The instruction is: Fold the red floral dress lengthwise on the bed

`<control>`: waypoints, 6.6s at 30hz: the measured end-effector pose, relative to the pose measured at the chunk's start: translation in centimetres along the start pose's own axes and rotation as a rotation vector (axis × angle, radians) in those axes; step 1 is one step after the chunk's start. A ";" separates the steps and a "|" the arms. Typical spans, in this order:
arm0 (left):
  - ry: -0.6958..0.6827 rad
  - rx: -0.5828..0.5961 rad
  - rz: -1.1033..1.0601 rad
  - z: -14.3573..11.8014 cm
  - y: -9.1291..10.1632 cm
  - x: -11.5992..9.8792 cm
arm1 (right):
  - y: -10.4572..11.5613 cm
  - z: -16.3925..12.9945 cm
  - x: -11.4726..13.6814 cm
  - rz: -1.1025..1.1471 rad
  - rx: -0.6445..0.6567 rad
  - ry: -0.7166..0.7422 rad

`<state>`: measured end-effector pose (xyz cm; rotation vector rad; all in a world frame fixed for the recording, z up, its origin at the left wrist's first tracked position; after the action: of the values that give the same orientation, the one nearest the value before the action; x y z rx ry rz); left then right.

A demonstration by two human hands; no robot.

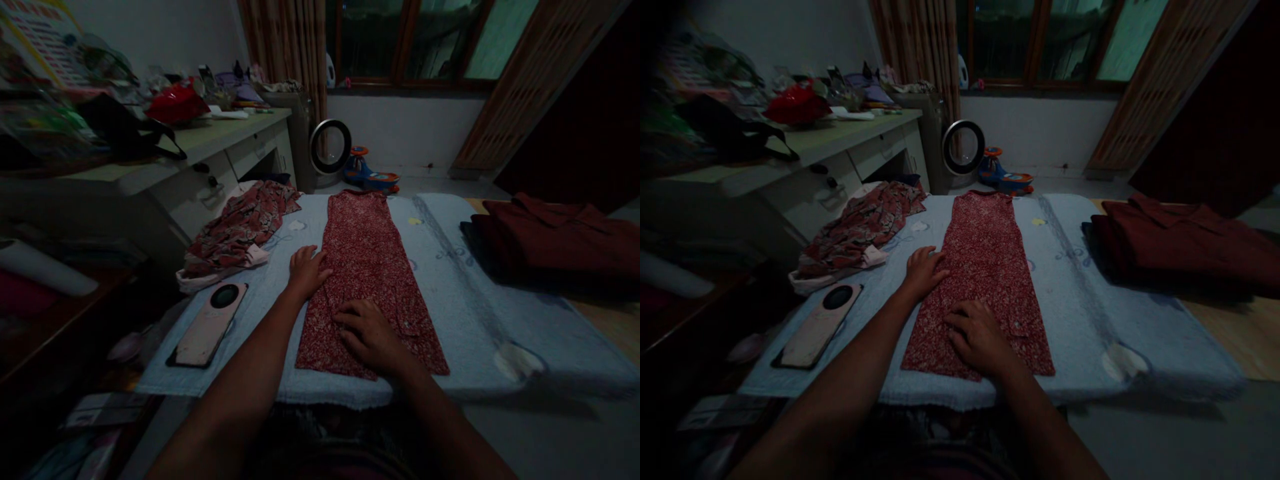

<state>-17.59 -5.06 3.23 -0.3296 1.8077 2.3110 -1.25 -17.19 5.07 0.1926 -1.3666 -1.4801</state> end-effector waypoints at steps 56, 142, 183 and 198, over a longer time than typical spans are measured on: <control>-0.084 0.265 -0.172 -1.1 -0.5 -0.3 | -0.2 -0.1 -0.1 -0.006 0.005 0.001; -0.002 0.149 -0.097 -0.8 0.4 -0.4 | -0.2 -0.1 -0.3 0.005 -0.010 -0.001; -0.084 0.114 -0.106 -1.1 0.7 -0.8 | -0.2 -0.1 -0.3 0.003 -0.001 -0.006; -0.058 0.061 -0.116 -0.1 0.1 -0.8 | -0.2 -0.1 -0.4 0.005 -0.003 -0.009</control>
<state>-16.88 -5.18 3.50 -0.3443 1.7789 2.1605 -1.11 -16.95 4.69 0.1809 -1.3713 -1.4808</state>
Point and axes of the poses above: each hand's wrist, its own z-axis towards the middle knuckle, its own y-axis out of the back of the hand, x = y × z, the point moved 8 cm from there along z, towards the middle knuckle, and after that the axes turned 7 degrees about y, right-handed, at the moved point
